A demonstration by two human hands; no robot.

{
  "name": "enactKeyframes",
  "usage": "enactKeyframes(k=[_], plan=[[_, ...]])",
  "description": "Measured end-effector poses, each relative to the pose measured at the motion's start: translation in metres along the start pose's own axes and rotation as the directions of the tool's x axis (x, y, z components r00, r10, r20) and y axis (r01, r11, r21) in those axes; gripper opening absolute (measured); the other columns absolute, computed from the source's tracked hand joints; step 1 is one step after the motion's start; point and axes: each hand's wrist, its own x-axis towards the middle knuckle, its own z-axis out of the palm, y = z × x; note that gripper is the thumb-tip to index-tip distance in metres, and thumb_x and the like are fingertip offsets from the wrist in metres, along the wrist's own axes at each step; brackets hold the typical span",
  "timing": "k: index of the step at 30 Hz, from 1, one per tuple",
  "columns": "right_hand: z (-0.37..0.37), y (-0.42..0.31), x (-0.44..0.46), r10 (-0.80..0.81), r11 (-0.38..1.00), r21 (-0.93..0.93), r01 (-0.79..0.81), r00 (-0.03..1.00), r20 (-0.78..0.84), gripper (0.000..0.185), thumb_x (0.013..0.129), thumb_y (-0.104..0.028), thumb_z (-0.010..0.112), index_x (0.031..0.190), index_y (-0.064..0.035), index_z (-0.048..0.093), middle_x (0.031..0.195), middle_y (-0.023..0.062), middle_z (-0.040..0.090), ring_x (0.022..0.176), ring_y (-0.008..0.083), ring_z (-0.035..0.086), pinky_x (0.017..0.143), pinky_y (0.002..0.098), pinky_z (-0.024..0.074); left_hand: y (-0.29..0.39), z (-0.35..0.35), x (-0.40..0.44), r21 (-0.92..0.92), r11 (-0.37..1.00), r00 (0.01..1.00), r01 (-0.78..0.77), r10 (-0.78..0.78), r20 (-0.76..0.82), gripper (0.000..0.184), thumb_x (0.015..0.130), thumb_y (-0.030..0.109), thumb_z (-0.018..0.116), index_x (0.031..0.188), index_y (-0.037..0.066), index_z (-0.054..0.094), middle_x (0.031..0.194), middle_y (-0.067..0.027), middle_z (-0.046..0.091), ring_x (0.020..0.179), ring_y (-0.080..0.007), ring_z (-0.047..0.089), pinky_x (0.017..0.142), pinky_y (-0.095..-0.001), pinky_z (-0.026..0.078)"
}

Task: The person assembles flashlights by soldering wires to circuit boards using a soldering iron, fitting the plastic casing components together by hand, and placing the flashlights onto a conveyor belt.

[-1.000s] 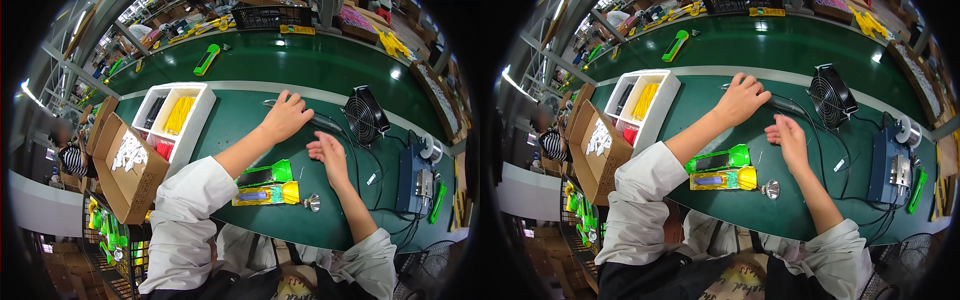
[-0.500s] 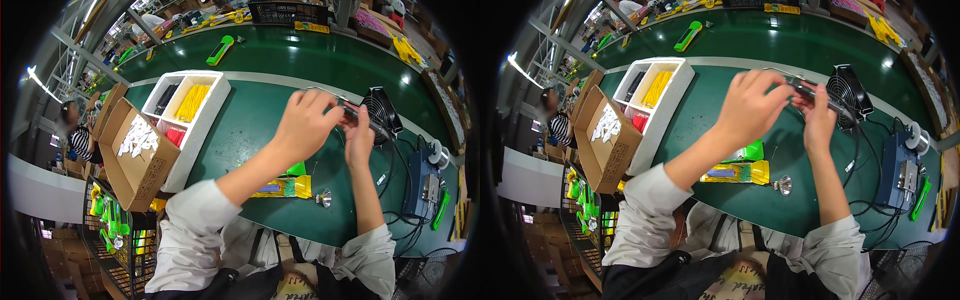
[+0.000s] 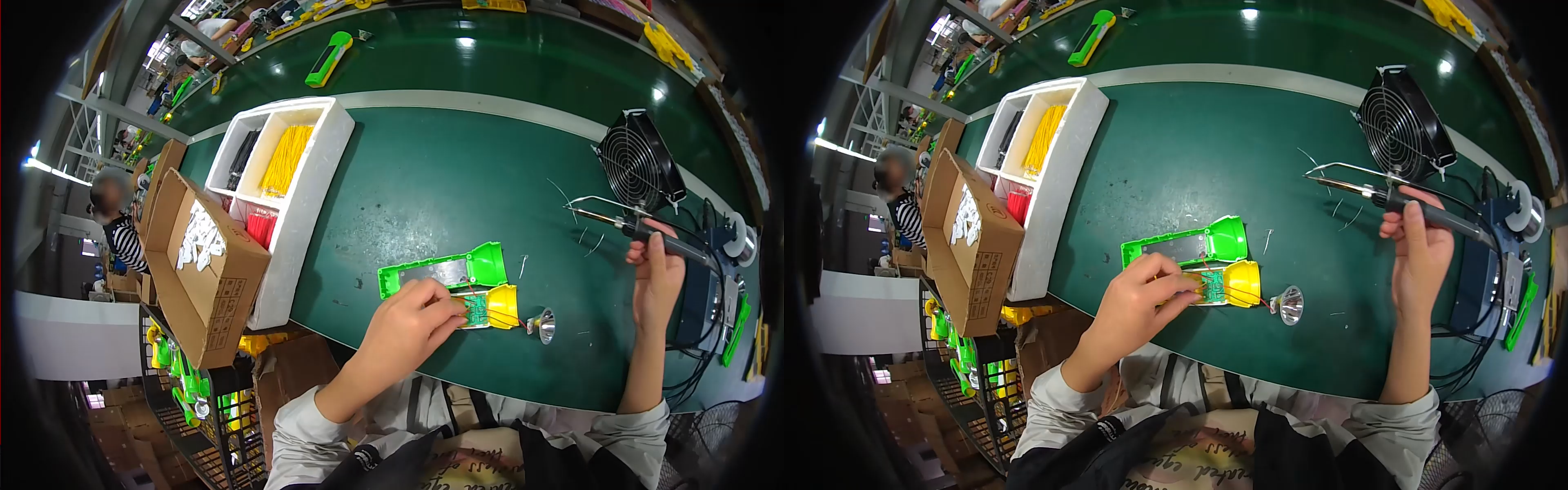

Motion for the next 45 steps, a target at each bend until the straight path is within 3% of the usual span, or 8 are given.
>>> enactKeyframes(k=[8,12,21,33,40,45], plan=[[-0.008,-0.01,-0.006,-0.053,0.999,-0.011,0.052,0.995,-0.09,0.031,0.096,-0.02,0.054,0.113,0.0051,0.054,0.078,0.0063,0.058,0.066,0.0097,0.052,0.064,0.0223,0.0434,-0.001,0.014,-0.004,0.121,0.99,0.996,-0.07,0.076,-0.052,0.02,0.067,0.003,0.077,0.085,0.007,0.068,0.079,-0.0041,0.054,0.067,-0.0203,0.056,0.059,-0.0324,0.046],[-0.009,-0.012,-0.008,-0.056,0.998,0.005,0.057,0.997,-0.051,0.031,0.096,-0.02,0.053,0.114,0.0056,0.053,0.078,0.0065,0.058,0.066,0.0096,0.052,0.063,0.0221,0.0423,-0.003,0.018,-0.006,0.158,0.983,0.993,-0.097,0.107,-0.056,0.022,0.065,0.0,0.077,0.084,0.008,0.068,0.078,-0.0043,0.053,0.066,-0.0208,0.055,0.058,-0.0317,0.046],[-0.009,-0.013,-0.023,-0.071,0.996,-0.061,0.07,0.997,-0.009,0.031,0.096,-0.018,0.05,0.115,0.007,0.051,0.077,0.0074,0.058,0.067,0.0104,0.053,0.065,0.0232,0.0427,0.0,0.021,-0.006,0.152,0.986,0.996,-0.064,0.073,-0.059,0.025,0.065,-0.002,0.077,0.086,0.006,0.065,0.078,-0.0052,0.053,0.068,-0.0209,0.054,0.058,-0.0315,0.044],[-0.024,-0.007,-0.032,-0.13,0.98,-0.152,0.13,0.991,0.008,0.036,0.096,-0.023,0.048,0.116,0.007,0.047,0.078,0.0091,0.058,0.068,0.0114,0.052,0.064,0.0248,0.0414,-0.018,0.03,-0.011,0.002,0.999,0.988,-0.052,0.051,-0.148,0.023,0.064,0.001,0.079,0.081,0.008,0.066,0.076,-0.0036,0.053,0.068,-0.0195,0.052,0.06,-0.0304,0.042],[-0.029,-0.006,-0.027,-0.137,0.983,-0.129,0.131,0.99,-0.037,0.035,0.098,-0.023,0.044,0.118,0.006,0.047,0.076,0.007,0.055,0.067,0.0112,0.046,0.063,0.0242,0.0369,-0.002,0.01,-0.006,0.023,0.977,0.964,0.21,-0.203,-0.174,0.013,0.069,0.006,0.076,0.079,0.007,0.068,0.075,-0.0041,0.054,0.069,-0.0192,0.05,0.06,-0.0307,0.041],[-0.027,-0.007,-0.027,-0.136,0.982,-0.135,0.131,0.99,-0.026,0.035,0.098,-0.023,0.044,0.118,0.0059,0.047,0.075,0.0065,0.054,0.068,0.0112,0.046,0.064,0.0241,0.0368,-0.002,0.015,0.0,0.01,0.971,0.962,0.237,-0.233,-0.139,0.012,0.07,0.006,0.075,0.079,0.006,0.068,0.073,-0.0037,0.053,0.067,-0.0184,0.049,0.059,-0.0303,0.04]])
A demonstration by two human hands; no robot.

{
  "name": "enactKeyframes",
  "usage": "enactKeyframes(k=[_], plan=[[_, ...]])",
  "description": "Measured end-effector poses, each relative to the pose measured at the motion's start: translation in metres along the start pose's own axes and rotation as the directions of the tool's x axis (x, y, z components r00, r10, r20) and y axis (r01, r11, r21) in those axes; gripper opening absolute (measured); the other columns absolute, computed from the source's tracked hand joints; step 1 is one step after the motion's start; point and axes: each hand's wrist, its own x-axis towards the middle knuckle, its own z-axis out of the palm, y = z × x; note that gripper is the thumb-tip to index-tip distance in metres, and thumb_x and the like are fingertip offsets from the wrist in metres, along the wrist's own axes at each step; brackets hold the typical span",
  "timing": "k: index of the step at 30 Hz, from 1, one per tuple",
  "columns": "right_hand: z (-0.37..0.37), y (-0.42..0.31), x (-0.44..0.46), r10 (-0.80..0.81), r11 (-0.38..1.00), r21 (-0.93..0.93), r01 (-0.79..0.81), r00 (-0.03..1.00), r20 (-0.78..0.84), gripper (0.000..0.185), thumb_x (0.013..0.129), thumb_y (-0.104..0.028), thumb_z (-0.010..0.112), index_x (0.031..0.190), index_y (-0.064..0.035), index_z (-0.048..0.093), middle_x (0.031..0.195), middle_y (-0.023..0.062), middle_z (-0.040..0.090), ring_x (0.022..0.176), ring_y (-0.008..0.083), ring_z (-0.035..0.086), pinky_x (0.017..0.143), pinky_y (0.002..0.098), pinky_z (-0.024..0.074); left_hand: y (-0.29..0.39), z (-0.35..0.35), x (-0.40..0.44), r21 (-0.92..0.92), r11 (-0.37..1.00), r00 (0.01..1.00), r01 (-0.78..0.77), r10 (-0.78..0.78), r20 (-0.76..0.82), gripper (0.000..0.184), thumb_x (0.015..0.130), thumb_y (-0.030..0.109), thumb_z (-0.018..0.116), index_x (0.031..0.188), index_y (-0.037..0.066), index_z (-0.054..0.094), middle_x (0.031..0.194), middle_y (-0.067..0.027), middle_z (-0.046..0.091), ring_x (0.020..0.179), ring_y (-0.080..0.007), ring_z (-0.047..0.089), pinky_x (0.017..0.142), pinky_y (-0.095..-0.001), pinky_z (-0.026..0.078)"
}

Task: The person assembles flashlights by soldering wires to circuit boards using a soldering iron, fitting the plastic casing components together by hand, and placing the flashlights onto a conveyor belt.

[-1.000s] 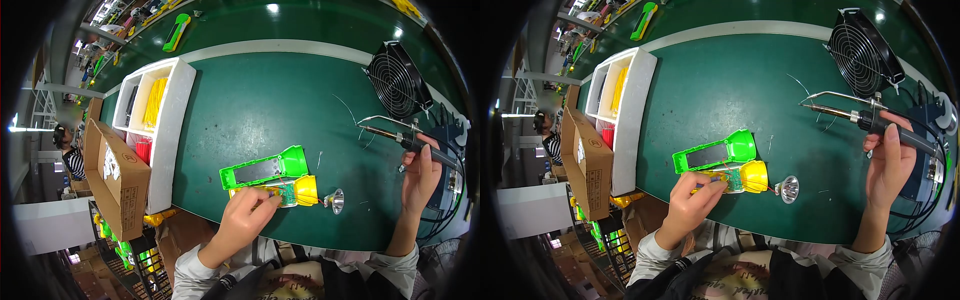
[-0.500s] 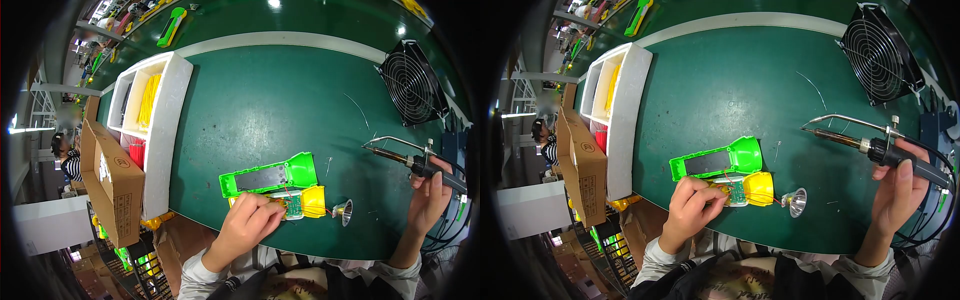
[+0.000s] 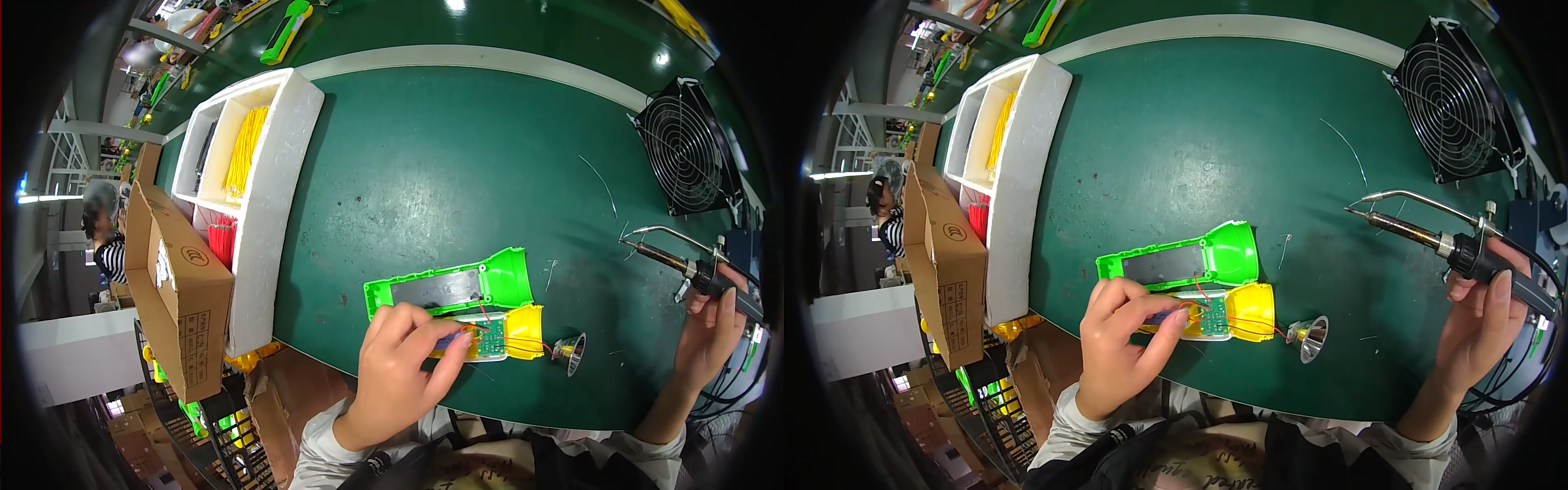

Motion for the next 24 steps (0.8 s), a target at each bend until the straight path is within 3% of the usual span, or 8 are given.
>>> enactKeyframes(k=[4,8,12,15,16,18,20,24], plan=[[0.005,-0.002,-0.001,0.001,1.0,-0.026,-0.001,1.0,-0.012,0.035,0.098,-0.023,0.044,0.117,0.0061,0.047,0.074,0.0062,0.053,0.068,0.0112,0.046,0.064,0.0242,0.0366,0.001,0.006,-0.002,-0.042,0.997,0.998,0.065,-0.064,0.02,0.011,0.071,0.004,0.074,0.08,0.005,0.068,0.073,-0.0038,0.053,0.065,-0.0158,0.05,0.058,-0.0281,0.041],[0.003,-0.003,-0.005,0.002,1.0,-0.004,-0.002,1.0,0.01,0.035,0.096,-0.022,0.048,0.116,0.0065,0.047,0.076,0.0064,0.054,0.065,0.0102,0.047,0.063,0.0234,0.0387,-0.001,0.01,-0.004,-0.079,0.997,0.999,0.028,-0.029,-0.017,0.01,0.072,0.001,0.073,0.08,0.004,0.067,0.074,-0.0042,0.054,0.065,-0.0149,0.051,0.057,-0.0261,0.042],[0.018,-0.003,-0.019,0.031,0.993,-0.118,-0.022,0.996,0.081,0.045,0.082,-0.029,0.069,0.104,0.0053,0.049,0.094,0.0091,0.048,0.058,0.0084,0.05,0.047,0.0188,0.0409,-0.004,0.012,-0.008,-0.126,0.992,0.999,0.004,-0.01,-0.053,0.011,0.071,0.001,0.073,0.079,0.004,0.067,0.075,-0.0046,0.054,0.067,-0.0158,0.051,0.057,-0.0261,0.042],[0.052,-0.011,-0.037,0.074,0.994,-0.092,-0.057,0.979,0.191,0.038,0.08,-0.026,0.071,0.095,0.0001,0.048,0.09,0.0087,0.046,0.052,0.0077,0.048,0.045,0.019,0.0408,-0.008,0.016,-0.009,-0.151,0.988,0.996,-0.02,0.007,-0.088,0.011,0.07,0.002,0.074,0.079,0.005,0.067,0.074,-0.0043,0.055,0.067,-0.0163,0.051,0.057,-0.0268,0.041],[0.054,-0.016,-0.043,0.174,0.983,-0.096,-0.155,0.958,0.229,0.038,0.079,-0.024,0.072,0.096,-0.0005,0.047,0.089,0.008,0.046,0.054,0.0091,0.048,0.047,0.0218,0.0421,-0.01,0.018,-0.01,-0.159,0.987,0.995,-0.026,0.011,-0.098,0.012,0.07,0.003,0.074,0.079,0.005,0.067,0.074,-0.0041,0.055,0.067,-0.0165,0.051,0.057,-0.0271,0.04],[0.058,-0.008,-0.056,0.127,0.987,-0.127,-0.094,0.952,0.278,0.036,0.079,-0.022,0.073,0.094,-0.0008,0.048,0.087,0.0075,0.046,0.056,0.011,0.047,0.051,0.0249,0.042,-0.014,0.022,-0.012,-0.166,0.985,0.99,-0.049,0.027,-0.136,0.012,0.069,0.003,0.075,0.078,0.006,0.067,0.074,-0.0038,0.055,0.066,-0.0166,0.05,0.057,-0.0279,0.039],[0.062,-0.011,-0.056,0.149,0.983,-0.16,-0.093,0.913,0.381,0.034,0.08,-0.021,0.072,0.093,-0.0006,0.047,0.075,0.0073,0.052,0.058,0.012,0.046,0.053,0.025,0.0389,-0.016,0.026,-0.012,-0.173,0.982,0.984,-0.069,0.039,-0.175,0.013,0.068,0.004,0.075,0.077,0.007,0.067,0.073,-0.0033,0.055,0.065,-0.0167,0.05,0.057,-0.0284,0.038],[0.069,-0.01,-0.059,0.121,0.982,-0.182,-0.055,0.919,0.374,0.035,0.08,-0.023,0.071,0.092,-0.0017,0.046,0.069,0.0073,0.054,0.054,0.0109,0.049,0.052,0.0234,0.0413,-0.02,0.031,-0.014,-0.169,0.981,0.97,-0.091,0.049,-0.237,0.015,0.065,0.005,0.076,0.076,0.008,0.066,0.072,-0.0023,0.055,0.063,-0.0169,0.048,0.056,-0.0289,0.037]])
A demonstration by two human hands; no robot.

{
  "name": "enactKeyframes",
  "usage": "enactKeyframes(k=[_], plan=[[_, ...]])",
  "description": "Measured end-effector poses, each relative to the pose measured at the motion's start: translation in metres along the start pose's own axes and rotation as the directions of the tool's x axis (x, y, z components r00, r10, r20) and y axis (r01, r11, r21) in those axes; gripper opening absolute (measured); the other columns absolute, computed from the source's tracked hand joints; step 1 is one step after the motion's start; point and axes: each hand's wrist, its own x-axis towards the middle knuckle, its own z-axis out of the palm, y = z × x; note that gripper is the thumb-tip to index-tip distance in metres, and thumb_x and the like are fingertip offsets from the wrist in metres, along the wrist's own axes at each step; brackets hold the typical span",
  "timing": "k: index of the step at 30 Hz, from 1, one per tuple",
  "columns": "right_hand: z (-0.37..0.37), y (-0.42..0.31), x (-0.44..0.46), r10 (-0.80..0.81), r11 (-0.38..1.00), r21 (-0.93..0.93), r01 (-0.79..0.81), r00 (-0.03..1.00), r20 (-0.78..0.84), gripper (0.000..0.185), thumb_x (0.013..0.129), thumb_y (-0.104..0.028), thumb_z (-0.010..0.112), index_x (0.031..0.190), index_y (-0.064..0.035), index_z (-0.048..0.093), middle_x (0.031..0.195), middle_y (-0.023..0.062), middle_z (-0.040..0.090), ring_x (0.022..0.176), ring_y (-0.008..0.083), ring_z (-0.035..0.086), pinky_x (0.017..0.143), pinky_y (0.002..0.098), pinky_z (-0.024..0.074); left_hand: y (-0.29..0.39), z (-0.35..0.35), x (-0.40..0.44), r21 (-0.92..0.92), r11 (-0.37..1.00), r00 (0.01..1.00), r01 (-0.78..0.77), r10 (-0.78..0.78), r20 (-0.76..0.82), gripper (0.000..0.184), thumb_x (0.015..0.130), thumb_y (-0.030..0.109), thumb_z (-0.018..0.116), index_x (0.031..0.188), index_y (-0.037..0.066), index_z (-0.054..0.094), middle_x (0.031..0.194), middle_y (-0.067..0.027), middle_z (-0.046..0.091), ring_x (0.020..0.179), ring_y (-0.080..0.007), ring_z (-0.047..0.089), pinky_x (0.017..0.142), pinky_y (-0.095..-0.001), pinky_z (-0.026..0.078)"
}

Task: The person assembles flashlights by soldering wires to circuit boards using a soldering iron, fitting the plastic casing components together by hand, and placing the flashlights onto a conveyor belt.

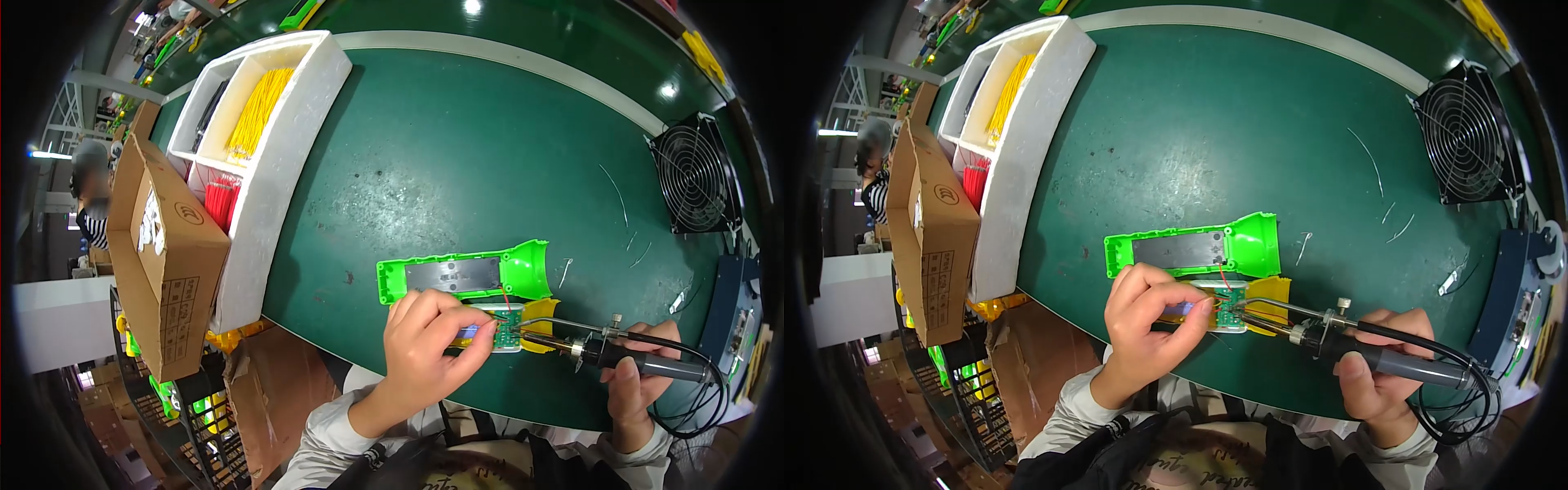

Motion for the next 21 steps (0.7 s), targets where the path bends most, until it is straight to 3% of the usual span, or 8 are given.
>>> enactKeyframes(k=[11,21], plan=[[0.0055,0.0033,0.0035,-0.095,0.99,-0.103,0.094,0.995,-0.004,0.033,0.082,-0.023,0.068,0.093,-0.0016,0.045,0.063,0.0065,0.053,0.051,0.0095,0.049,0.05,0.0218,0.0412,-0.0044,0.0021,-0.0018,-0.021,0.999,0.999,-0.026,0.026,-0.035,0.017,0.063,0.005,0.076,0.076,0.009,0.066,0.07,-0.0015,0.055,0.061,-0.0169,0.048,0.056,-0.0292,0.035],[0.0069,0.0007,0.0036,-0.074,0.993,-0.088,0.073,0.997,-0.012,0.031,0.081,-0.021,0.068,0.092,-0.0014,0.046,0.063,0.0065,0.053,0.052,0.0103,0.049,0.05,0.0221,0.0401,-0.0041,0.003,-0.0019,-0.017,0.999,0.998,-0.034,0.033,-0.045,0.018,0.062,0.004,0.076,0.075,0.009,0.065,0.07,-0.0016,0.055,0.061,-0.0173,0.047,0.055,-0.0296,0.035]])
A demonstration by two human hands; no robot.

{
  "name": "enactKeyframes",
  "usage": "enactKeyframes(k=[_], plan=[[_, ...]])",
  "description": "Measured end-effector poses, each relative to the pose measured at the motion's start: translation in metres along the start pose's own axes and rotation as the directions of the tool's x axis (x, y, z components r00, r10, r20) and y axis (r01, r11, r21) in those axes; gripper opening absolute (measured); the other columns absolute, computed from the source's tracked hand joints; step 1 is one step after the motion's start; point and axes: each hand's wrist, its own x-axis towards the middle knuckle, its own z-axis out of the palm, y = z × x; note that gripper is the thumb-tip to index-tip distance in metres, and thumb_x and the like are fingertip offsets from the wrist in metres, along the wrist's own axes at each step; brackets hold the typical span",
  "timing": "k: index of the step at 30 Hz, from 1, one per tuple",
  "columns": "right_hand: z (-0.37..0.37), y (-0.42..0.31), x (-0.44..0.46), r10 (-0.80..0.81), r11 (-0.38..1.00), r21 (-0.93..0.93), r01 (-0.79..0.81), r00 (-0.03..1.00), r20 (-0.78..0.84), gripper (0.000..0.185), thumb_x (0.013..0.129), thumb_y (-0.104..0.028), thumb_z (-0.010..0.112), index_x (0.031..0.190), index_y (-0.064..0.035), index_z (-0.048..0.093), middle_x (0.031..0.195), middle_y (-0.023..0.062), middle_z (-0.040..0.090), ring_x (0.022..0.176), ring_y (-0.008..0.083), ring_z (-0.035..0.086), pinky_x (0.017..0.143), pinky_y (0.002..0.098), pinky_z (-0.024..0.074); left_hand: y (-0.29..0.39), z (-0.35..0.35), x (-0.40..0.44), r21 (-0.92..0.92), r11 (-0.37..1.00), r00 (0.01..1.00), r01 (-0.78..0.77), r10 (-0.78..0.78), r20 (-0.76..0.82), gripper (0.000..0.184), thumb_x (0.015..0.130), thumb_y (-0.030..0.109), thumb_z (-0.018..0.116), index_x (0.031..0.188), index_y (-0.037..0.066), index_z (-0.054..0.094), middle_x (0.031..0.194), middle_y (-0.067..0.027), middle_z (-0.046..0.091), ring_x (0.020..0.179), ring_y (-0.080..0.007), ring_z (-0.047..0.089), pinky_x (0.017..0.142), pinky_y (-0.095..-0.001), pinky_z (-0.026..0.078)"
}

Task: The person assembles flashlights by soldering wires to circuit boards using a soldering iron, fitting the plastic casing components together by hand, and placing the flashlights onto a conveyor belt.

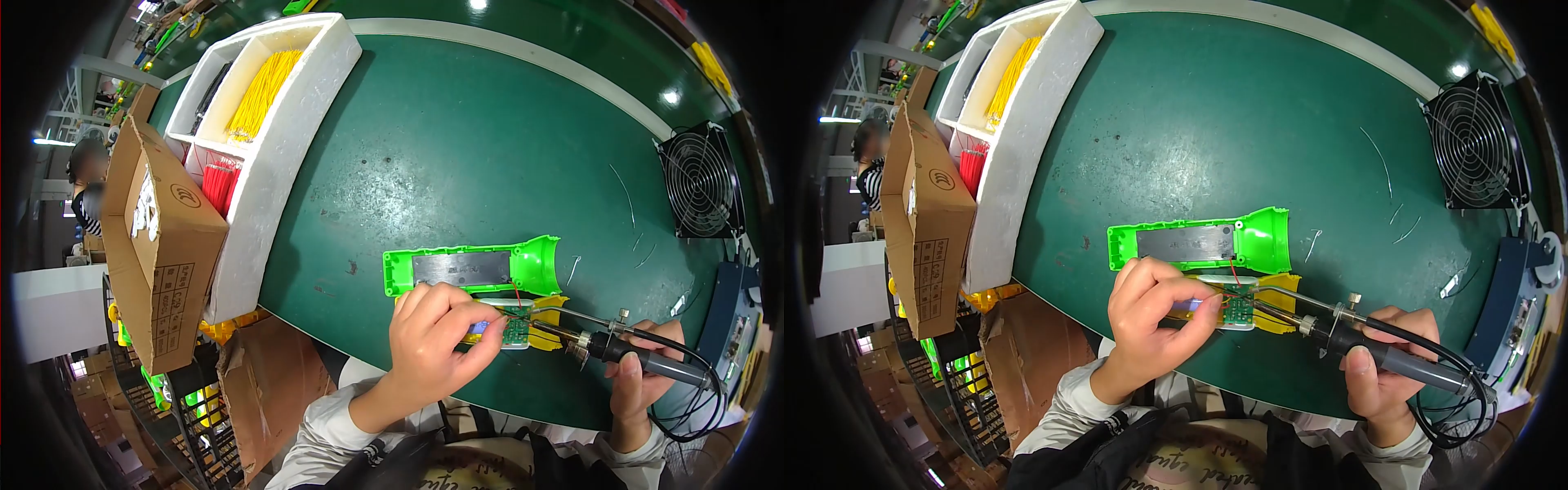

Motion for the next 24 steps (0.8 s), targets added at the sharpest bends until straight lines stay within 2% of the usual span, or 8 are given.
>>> enactKeyframes(k=[2,5,8,11,20,24], plan=[[-0.0004,0.0001,-0.0005,0.005,1.0,0.002,-0.005,1.0,0.001,0.032,0.081,-0.021,0.069,0.092,-0.0013,0.046,0.064,0.007,0.053,0.052,0.0103,0.049,0.05,0.0223,0.0402,-0.0004,0.0002,-0.0005,0.002,1.0,1.0,-0.001,0.001,0.0,0.018,0.062,0.004,0.076,0.075,0.009,0.065,0.07,-0.0016,0.055,0.061,-0.0172,0.047,0.055,-0.0295,0.035],[0.0044,-0.0026,0.0024,-0.025,0.997,-0.072,0.026,1.0,0.016,0.033,0.086,-0.029,0.063,0.09,-0.0036,0.042,0.065,0.0068,0.049,0.047,0.0079,0.043,0.046,0.0189,0.036,-0.0005,0.0003,-0.0006,0.003,1.0,1.0,-0.004,0.004,0.001,0.018,0.062,0.004,0.076,0.075,0.009,0.065,0.07,-0.0015,0.055,0.061,-0.0172,0.048,0.056,-0.0293,0.034],[0.0043,-0.0035,0.0022,-0.029,0.996,-0.084,0.03,0.999,0.019,0.033,0.086,-0.029,0.062,0.09,-0.0037,0.042,0.065,0.0067,0.049,0.048,0.0079,0.044,0.047,0.019,0.0364,0.0003,0.0,-0.0002,0.003,1.0,1.0,-0.002,0.002,0.005,0.017,0.062,0.004,0.076,0.074,0.009,0.065,0.07,-0.0015,0.055,0.062,-0.0172,0.048,0.056,-0.0293,0.034],[0.0,-0.0027,-0.0001,0.025,1.0,0.015,-0.025,1.0,0.014,0.032,0.081,-0.02,0.069,0.092,-0.0011,0.046,0.065,0.0075,0.053,0.054,0.0112,0.049,0.05,0.0233,0.0409,0.0004,-0.0003,0.0,0.003,1.0,1.0,-0.003,0.003,0.009,0.017,0.063,0.004,0.076,0.074,0.009,0.065,0.07,-0.0017,0.055,0.062,-0.0173,0.048,0.056,-0.0295,0.034],[-0.0024,-0.0013,-0.0002,-0.006,1.0,-0.007,0.006,0.999,0.052,0.027,0.08,-0.013,0.067,0.092,-0.0003,0.046,0.066,0.0074,0.052,0.057,0.0126,0.049,0.052,0.0246,0.0417,0.0003,-0.0001,0.0,0.008,1.0,1.0,-0.013,0.012,0.006,0.017,0.063,0.004,0.076,0.074,0.008,0.065,0.07,-0.0023,0.055,0.062,-0.018,0.048,0.056,-0.0297,0.035],[-0.0022,-0.0033,0.0001,0.032,0.999,0.007,-0.033,0.998,0.047,0.027,0.08,-0.013,0.067,0.091,0.0002,0.047,0.068,0.0074,0.05,0.057,0.013,0.048,0.053,0.0252,0.0419,-0.0008,-0.0001,-0.0006,-0.016,1.0,1.0,-0.005,0.005,-0.002,0.017,0.062,0.004,0.075,0.074,0.008,0.064,0.07,-0.003,0.055,0.062,-0.0182,0.048,0.056,-0.0296,0.036]])
